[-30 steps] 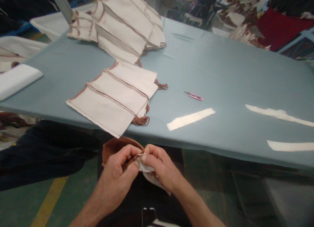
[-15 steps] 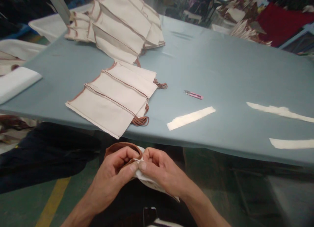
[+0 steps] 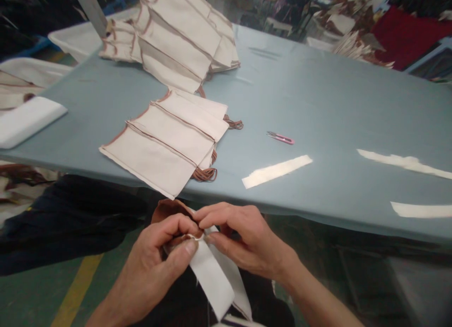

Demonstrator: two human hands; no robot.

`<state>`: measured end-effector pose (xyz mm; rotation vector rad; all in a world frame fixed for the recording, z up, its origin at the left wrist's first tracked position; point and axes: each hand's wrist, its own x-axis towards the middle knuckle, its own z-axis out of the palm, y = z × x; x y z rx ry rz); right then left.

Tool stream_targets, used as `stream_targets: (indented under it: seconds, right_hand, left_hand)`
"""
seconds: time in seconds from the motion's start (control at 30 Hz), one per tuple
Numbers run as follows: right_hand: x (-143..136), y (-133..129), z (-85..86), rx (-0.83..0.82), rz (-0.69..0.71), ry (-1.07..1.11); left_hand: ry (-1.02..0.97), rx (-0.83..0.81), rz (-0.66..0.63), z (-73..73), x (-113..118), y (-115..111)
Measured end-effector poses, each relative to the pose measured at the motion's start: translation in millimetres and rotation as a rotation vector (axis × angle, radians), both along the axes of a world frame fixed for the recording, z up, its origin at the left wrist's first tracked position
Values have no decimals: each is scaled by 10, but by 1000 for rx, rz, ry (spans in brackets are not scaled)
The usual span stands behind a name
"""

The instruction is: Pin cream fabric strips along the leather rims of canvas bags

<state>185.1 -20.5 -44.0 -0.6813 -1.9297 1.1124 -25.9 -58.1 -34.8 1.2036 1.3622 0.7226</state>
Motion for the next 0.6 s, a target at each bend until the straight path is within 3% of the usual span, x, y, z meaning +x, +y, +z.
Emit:
stream_targets:
  seconds: [0.17,0.33,0.6]
  right_hand:
    - [18,109,64,187,83,-89]
    - [69,159,117,398,79,-217]
    - [120,221,381,739,153,-547]
  left_hand:
    - [7,23,-107,-82,-77,-28]
    - [-26,-19,-127,-38,-92,3]
    - [-11,-97,-178,23,-39,94]
